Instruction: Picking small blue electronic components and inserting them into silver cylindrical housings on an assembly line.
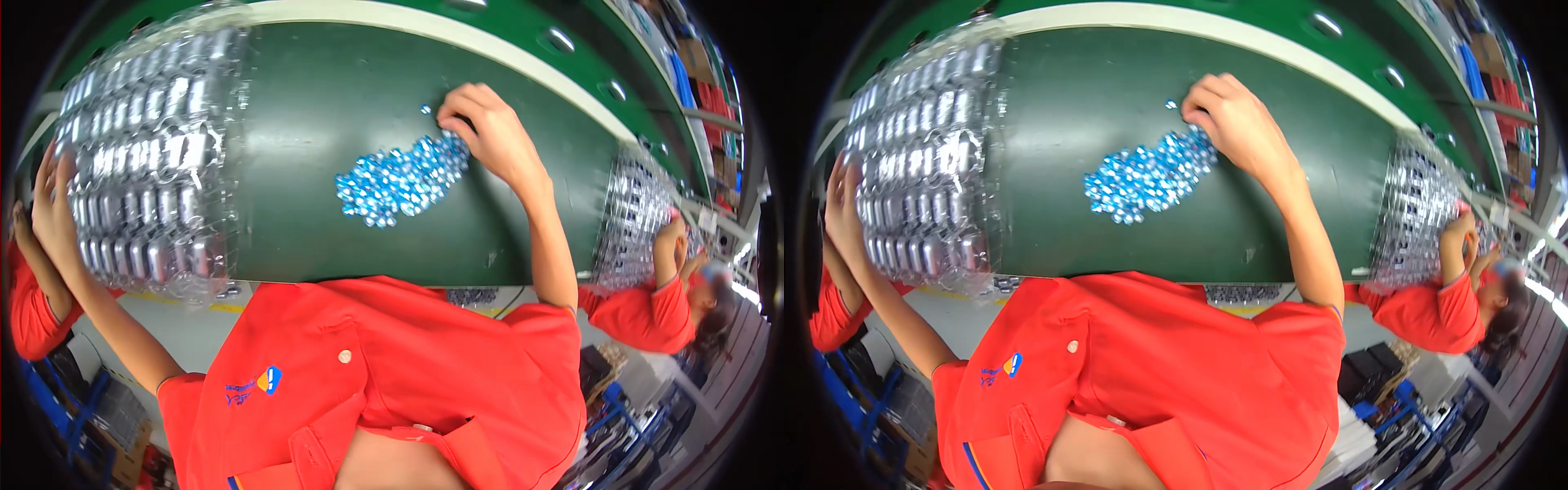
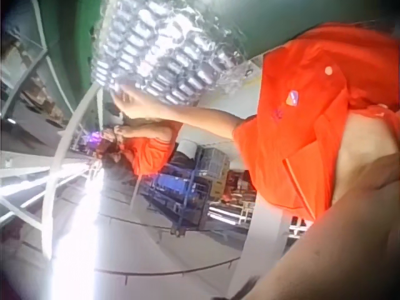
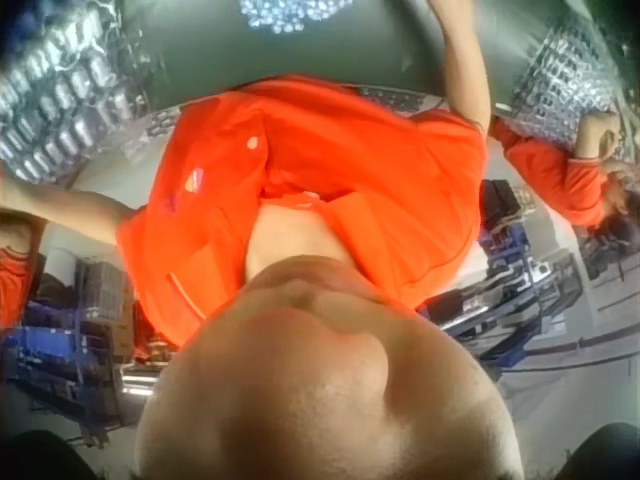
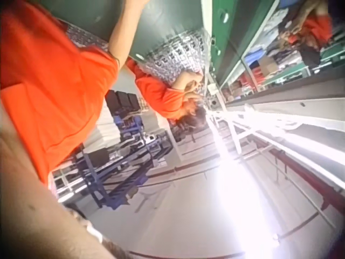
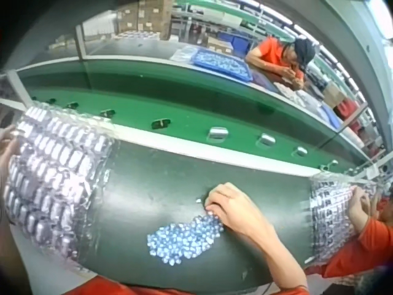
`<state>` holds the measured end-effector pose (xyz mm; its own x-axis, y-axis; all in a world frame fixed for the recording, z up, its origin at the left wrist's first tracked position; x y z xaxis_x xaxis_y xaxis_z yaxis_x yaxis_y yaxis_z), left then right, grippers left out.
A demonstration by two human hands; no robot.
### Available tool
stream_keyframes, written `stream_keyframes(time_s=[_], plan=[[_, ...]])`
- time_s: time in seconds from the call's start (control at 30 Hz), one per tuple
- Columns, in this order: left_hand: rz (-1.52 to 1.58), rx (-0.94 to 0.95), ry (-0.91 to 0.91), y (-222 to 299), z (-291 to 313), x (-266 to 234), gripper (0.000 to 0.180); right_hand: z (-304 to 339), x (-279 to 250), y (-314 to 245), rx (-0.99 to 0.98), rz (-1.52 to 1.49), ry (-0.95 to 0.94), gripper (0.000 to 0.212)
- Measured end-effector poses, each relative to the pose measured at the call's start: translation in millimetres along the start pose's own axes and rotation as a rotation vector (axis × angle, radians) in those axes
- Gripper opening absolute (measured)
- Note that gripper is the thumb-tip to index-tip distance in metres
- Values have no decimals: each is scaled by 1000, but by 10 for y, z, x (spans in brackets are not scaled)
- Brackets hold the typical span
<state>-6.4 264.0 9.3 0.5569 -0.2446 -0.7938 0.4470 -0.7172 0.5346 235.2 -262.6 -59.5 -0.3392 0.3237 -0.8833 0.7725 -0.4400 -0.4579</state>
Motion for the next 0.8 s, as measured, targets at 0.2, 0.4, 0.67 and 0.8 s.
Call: stream_keyframes(time_s=[0.2,0.4,0.67,0.8], plan=[[291,70,-70,1047,269,481,39,85,-15,-95,102,1,76,10],[430,75,-191,1460,558,560,39,88,25,-114,89,32,103,10],[724,-62,-255,1780,881,617,39,-279,-88,-61,392,-672,288,10],[1056,-208,-185,2013,1157,798,40,-713,-79,-203,253,-1180,316,13]])
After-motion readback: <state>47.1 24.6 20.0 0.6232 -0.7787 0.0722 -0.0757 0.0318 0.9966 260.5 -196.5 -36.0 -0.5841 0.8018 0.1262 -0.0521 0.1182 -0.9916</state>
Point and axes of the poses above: each hand's wrist, its own z-axis away from the middle knuckle, its own x-axis out of the palm, y = z × x, the point moved 3 cm from there along -z, towards the middle knuckle, and after that the axes turned 2 degrees about y, right-handed, at the moved point
